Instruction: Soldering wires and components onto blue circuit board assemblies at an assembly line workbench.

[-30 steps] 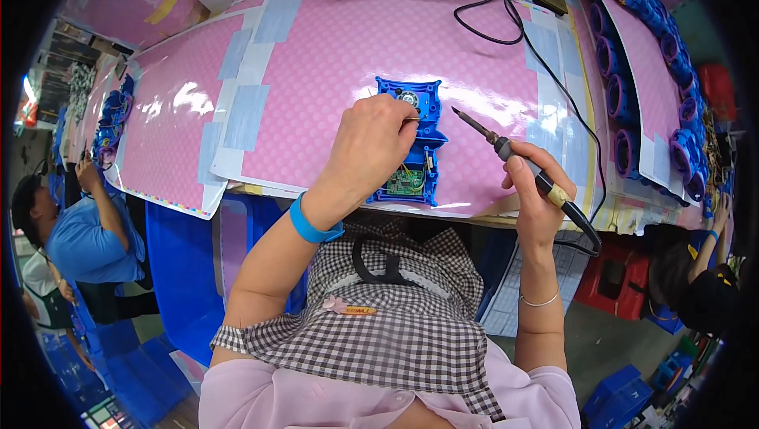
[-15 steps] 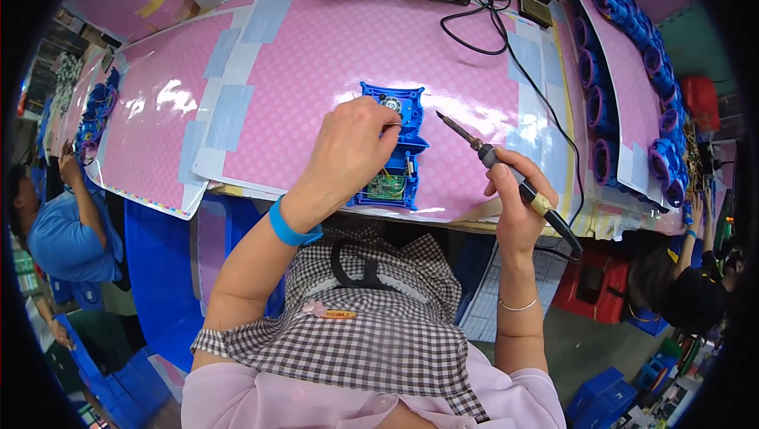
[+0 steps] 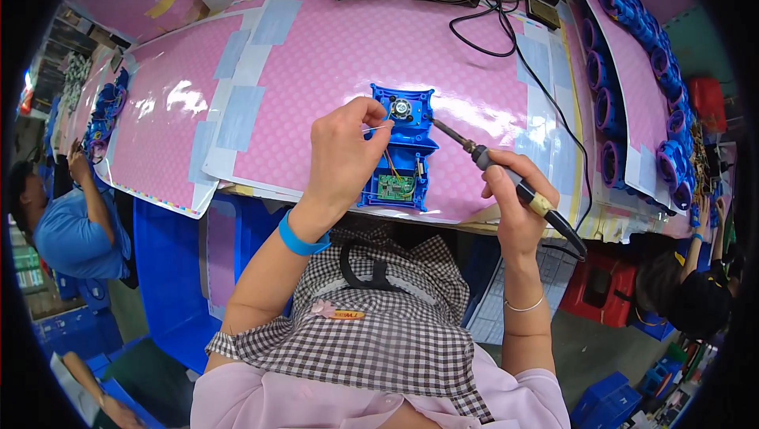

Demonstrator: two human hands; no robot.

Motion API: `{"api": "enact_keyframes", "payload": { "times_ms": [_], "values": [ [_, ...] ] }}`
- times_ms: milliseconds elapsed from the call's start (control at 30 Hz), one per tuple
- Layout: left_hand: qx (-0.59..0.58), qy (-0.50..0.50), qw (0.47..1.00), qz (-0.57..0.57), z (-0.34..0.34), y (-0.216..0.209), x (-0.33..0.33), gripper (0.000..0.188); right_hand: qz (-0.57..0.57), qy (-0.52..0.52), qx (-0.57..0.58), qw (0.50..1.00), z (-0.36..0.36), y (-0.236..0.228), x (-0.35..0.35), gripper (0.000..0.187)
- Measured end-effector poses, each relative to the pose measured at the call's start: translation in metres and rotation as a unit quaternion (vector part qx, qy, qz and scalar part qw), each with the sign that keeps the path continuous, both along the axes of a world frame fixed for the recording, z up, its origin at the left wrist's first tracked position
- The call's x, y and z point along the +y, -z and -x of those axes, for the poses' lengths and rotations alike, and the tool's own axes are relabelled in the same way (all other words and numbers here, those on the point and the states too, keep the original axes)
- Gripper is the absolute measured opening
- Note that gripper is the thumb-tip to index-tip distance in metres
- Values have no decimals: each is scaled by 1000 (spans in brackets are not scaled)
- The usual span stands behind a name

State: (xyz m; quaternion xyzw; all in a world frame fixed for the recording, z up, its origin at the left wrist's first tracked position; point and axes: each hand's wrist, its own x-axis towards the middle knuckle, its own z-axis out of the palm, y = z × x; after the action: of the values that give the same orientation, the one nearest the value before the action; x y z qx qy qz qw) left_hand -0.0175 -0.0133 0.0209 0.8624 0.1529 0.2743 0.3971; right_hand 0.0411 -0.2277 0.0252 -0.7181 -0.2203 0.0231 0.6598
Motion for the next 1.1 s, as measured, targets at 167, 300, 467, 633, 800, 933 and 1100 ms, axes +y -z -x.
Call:
{"api": "enact_keyframes", "payload": {
  "times_ms": [167, 300, 467, 633, 800, 933, 1100],
  "values": [
    [3, 13, 1000, -22, 0, 5, 4, 12, 26, -40, -41, 998, -2, 11, 11, 19],
    [42, -1, 999, 3, -1, 6, 7, 15, 22, -46, -53, 997, -4, 17, 17, 18],
    [84, -28, 996, 24, -1, 3, 8, 20, 22, -49, -56, 997, -4, 19, 21, 18],
    [17, 5, 1000, -6, 1, 7, 6, 14, 12, -47, -50, 998, -6, 20, 25, 19],
    [42, 26, 999, -7, -1, 9, 5, 13, 17, -45, -55, 997, -5, 18, 25, 19],
    [55, 34, 998, -13, -1, 7, 4, 14, 22, -46, -54, 997, -3, 17, 25, 19],
    [49, 35, 998, -21, -1, 6, 5, 12, 14, -35, -48, 998, -2, 13, 22, 18]
  ]
}}
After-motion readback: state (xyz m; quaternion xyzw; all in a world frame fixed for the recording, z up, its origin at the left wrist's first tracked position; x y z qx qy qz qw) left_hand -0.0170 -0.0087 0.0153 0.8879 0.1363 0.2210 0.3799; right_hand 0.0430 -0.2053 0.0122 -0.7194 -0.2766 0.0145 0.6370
